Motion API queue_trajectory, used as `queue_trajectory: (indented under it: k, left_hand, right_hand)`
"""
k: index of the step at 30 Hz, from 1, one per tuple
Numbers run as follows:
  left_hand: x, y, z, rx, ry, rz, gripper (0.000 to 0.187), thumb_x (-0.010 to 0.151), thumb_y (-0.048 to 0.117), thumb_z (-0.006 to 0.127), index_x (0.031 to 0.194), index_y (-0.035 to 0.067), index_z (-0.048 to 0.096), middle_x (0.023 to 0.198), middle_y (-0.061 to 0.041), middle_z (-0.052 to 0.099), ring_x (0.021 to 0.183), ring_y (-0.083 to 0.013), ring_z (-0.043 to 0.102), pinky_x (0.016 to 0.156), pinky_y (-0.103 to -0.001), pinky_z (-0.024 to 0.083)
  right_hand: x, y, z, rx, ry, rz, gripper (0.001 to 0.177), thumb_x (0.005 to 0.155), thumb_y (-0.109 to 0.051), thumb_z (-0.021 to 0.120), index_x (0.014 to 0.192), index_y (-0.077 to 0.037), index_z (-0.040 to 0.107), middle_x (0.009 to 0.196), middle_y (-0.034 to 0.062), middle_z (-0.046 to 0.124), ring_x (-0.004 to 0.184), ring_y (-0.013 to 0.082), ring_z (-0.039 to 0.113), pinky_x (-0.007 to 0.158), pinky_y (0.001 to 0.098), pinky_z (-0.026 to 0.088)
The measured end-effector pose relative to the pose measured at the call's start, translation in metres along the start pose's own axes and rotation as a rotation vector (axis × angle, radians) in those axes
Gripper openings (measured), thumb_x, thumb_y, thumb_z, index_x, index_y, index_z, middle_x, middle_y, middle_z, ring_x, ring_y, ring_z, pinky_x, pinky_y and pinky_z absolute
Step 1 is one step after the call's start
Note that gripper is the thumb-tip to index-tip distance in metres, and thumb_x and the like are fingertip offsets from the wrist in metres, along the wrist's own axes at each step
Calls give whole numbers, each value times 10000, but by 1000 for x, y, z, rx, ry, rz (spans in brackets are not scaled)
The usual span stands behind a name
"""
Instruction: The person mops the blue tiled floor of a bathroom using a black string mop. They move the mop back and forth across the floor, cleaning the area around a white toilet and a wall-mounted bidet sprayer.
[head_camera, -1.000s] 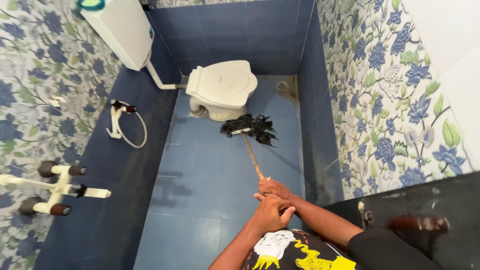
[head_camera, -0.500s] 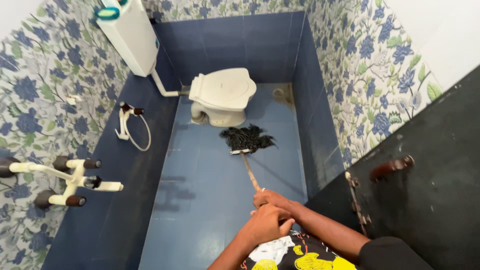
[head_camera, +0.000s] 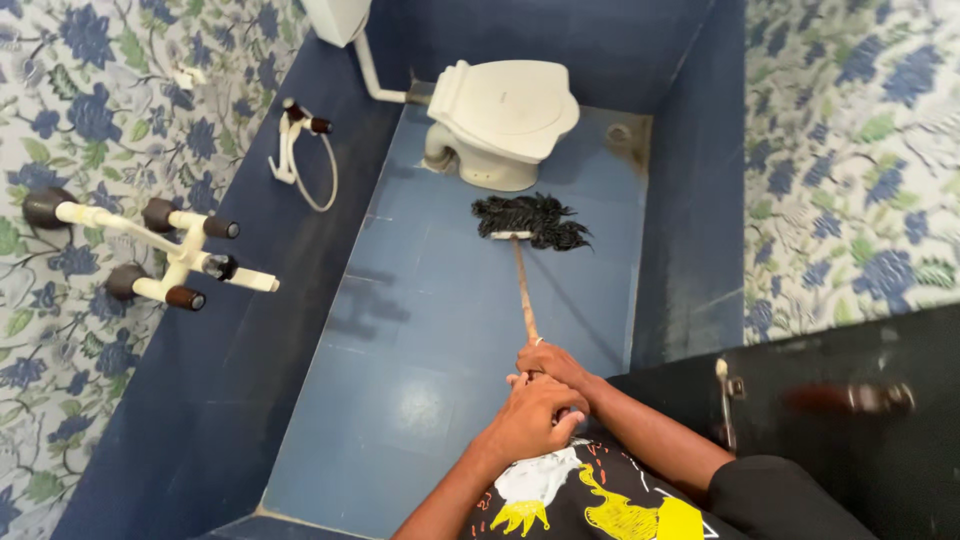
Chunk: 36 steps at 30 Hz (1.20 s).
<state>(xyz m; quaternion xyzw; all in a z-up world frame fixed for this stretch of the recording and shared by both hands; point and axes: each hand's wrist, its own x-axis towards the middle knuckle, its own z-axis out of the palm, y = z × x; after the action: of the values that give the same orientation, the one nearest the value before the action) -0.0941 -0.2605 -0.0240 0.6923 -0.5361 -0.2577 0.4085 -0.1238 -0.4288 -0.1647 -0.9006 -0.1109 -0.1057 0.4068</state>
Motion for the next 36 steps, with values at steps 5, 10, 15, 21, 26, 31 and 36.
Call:
queue_trajectory:
  k: [5, 10, 15, 21, 26, 31, 36]
  left_hand:
    - [34, -44, -7, 11, 233, 116, 104, 870, 90, 653, 943, 120, 721, 903, -44, 691, 912, -266, 643, 854, -391, 496]
    - [72, -61, -20, -11, 182, 69, 126, 837, 183, 722, 917, 87, 727, 769, -75, 627, 784, -281, 615, 750, -409, 481]
    - [96, -69, -12, 22, 132, 8, 275, 872, 356, 737, 860, 83, 716, 737, -98, 612, 747, -300, 602, 696, -431, 461]
    - [38, -59, 32, 53, 80, 55, 395, 958, 461, 652, 811, 97, 700, 816, -108, 661, 835, -313, 638, 714, -447, 493]
    - [-62, -28, 21, 104, -101, -35, 409, 952, 479, 627, 813, 103, 713, 755, -105, 665, 805, -309, 647, 712, -453, 495]
    - [-161, 25, -18, 73, -106, -92, 372, 942, 428, 648, 817, 82, 710, 772, -128, 654, 792, -317, 634, 720, -438, 482]
    - [-227, 68, -53, -13, -13, -116, 289, 934, 320, 663, 809, 63, 710, 757, -124, 631, 793, -283, 607, 797, -396, 432]
  right_hand:
    - [42, 26, -17, -21, -75, 136, 375, 875, -271, 746, 659, -69, 515, 738, 93, 545, 784, 313, 538, 714, 419, 464]
    - [67, 53, -40, -29, -24, 202, 324, 856, -268, 750, 703, -76, 539, 776, 95, 551, 785, 319, 538, 687, 435, 450]
    - [66, 79, -47, 50, 111, 94, 373, 884, -199, 759, 706, -54, 465, 724, 105, 480, 715, 300, 485, 674, 422, 413]
    - [18, 33, -9, 74, 200, 22, 319, 859, -182, 781, 744, -55, 511, 715, 68, 511, 696, 265, 486, 761, 403, 413]
    - [-12, -65, 54, 166, 284, 162, 307, 836, -180, 783, 726, -62, 522, 742, 68, 543, 759, 260, 500, 743, 399, 412]
    - [-20, -149, 119, 202, 297, 143, 338, 819, -171, 775, 637, -65, 510, 684, 69, 555, 708, 252, 488, 664, 407, 401]
    - [-9, -189, 131, 413, -113, -21, 323, 831, -166, 704, 671, -56, 445, 645, 96, 473, 631, 285, 447, 597, 419, 393]
